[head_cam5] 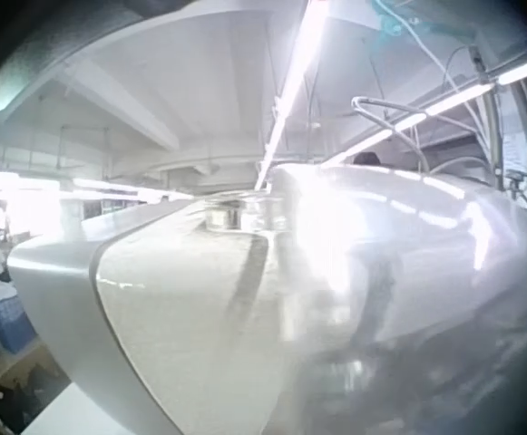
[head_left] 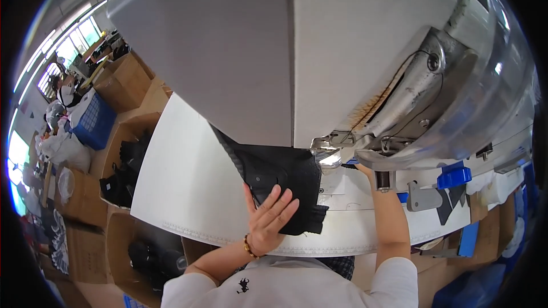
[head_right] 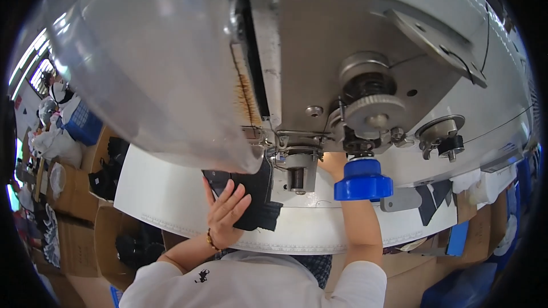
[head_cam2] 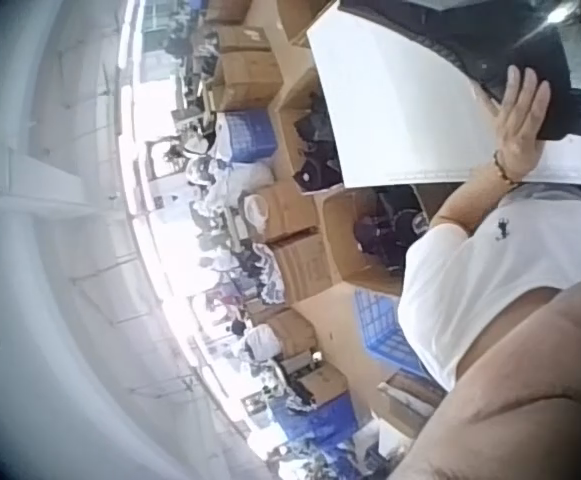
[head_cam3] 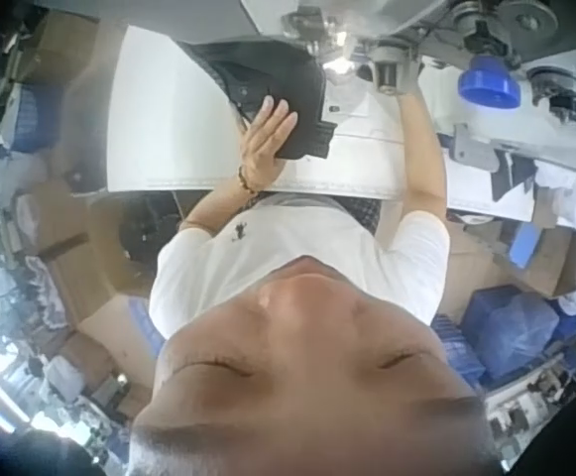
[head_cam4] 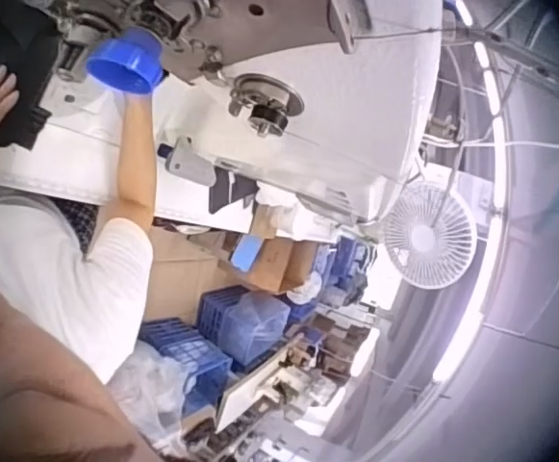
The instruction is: Stitch the upper components of a black motorcycle boot using an industrial sewing machine.
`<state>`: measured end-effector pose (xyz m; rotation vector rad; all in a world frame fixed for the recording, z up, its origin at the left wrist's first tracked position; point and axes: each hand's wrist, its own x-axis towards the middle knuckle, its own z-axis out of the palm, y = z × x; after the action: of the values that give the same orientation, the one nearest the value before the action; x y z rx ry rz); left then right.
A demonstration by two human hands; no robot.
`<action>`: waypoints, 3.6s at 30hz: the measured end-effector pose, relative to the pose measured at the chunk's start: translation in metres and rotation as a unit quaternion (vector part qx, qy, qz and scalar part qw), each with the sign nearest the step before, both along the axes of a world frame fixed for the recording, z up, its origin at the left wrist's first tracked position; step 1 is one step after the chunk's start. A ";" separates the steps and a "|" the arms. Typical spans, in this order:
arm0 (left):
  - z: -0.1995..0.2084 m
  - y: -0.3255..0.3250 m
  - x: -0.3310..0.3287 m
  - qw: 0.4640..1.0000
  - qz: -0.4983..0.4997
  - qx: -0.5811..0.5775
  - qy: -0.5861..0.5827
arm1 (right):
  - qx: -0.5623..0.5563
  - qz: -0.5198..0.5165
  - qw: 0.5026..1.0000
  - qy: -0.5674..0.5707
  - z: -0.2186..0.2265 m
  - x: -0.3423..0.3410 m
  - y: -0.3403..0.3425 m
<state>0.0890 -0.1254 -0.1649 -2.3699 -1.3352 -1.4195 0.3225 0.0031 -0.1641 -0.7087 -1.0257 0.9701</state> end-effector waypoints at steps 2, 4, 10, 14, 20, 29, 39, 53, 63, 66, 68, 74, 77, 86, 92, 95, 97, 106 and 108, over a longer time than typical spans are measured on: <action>0.004 -0.002 0.002 0.999 0.012 -0.001 0.034 | -0.003 0.011 1.000 0.001 -0.004 0.003 -0.008; 0.013 -0.006 0.001 0.997 0.022 -0.003 0.068 | -0.008 0.022 1.000 0.001 -0.005 0.003 -0.007; 0.084 0.010 -0.043 0.984 -0.069 -0.134 0.094 | -0.029 0.051 0.998 -0.005 0.007 -0.005 0.011; 0.110 0.118 -0.082 0.983 0.055 0.080 0.154 | -0.036 0.093 0.995 -0.011 0.016 -0.015 0.021; 0.104 0.145 -0.107 0.968 0.030 0.127 0.212 | -0.050 0.136 0.989 -0.021 0.016 -0.014 0.015; 0.101 0.150 -0.097 0.966 0.068 0.145 0.203 | -0.030 0.221 0.975 0.020 0.013 -0.008 0.004; 0.097 0.150 -0.095 0.961 0.081 0.163 0.206 | -0.083 0.318 0.935 0.134 -0.028 0.007 0.027; 0.095 0.153 -0.098 0.953 0.077 0.190 0.225 | 0.037 0.206 0.958 -0.196 -0.061 0.010 0.096; 0.120 0.108 -0.052 0.936 0.107 -0.249 0.226 | 0.164 0.025 0.885 -0.436 0.026 0.011 -0.005; 0.066 0.046 -0.039 0.989 -0.083 -0.057 0.110 | 0.072 -0.004 0.920 -0.384 0.046 -0.003 -0.047; 0.050 0.025 -0.034 0.971 -0.116 -0.089 0.190 | 0.016 0.159 0.944 -0.289 0.029 -0.015 -0.069; 0.022 0.037 -0.034 0.946 -0.117 0.146 0.263 | -0.168 0.239 0.952 -0.092 0.026 -0.064 -0.087; 0.048 0.038 -0.036 0.929 -0.081 0.164 0.322 | -0.181 0.255 0.946 -0.083 0.023 -0.071 -0.093; 0.070 0.022 -0.023 0.933 -0.081 0.080 0.341 | -0.058 0.186 0.965 -0.174 0.019 -0.080 -0.108; 0.080 0.014 -0.014 0.927 -0.093 0.049 0.361 | -0.156 0.229 0.960 -0.039 0.022 -0.078 -0.118; 0.079 0.012 -0.011 0.929 -0.084 0.052 0.356 | -0.176 0.235 0.956 0.007 0.020 -0.078 -0.118; 0.080 0.014 -0.012 0.927 -0.091 0.050 0.361 | -0.168 0.239 0.957 -0.004 0.010 -0.077 -0.116; 0.090 0.040 -0.034 0.913 -0.158 0.047 0.373 | -0.149 0.220 0.963 0.036 0.004 -0.102 -0.113; 0.093 0.047 -0.040 0.905 -0.177 0.071 0.380 | -0.162 0.206 0.964 0.043 0.012 -0.109 -0.114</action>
<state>0.0492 -0.0780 -0.0718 -2.6932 -0.5961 -0.4625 0.2135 -0.1113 -0.1524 -0.7257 -0.9656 1.5446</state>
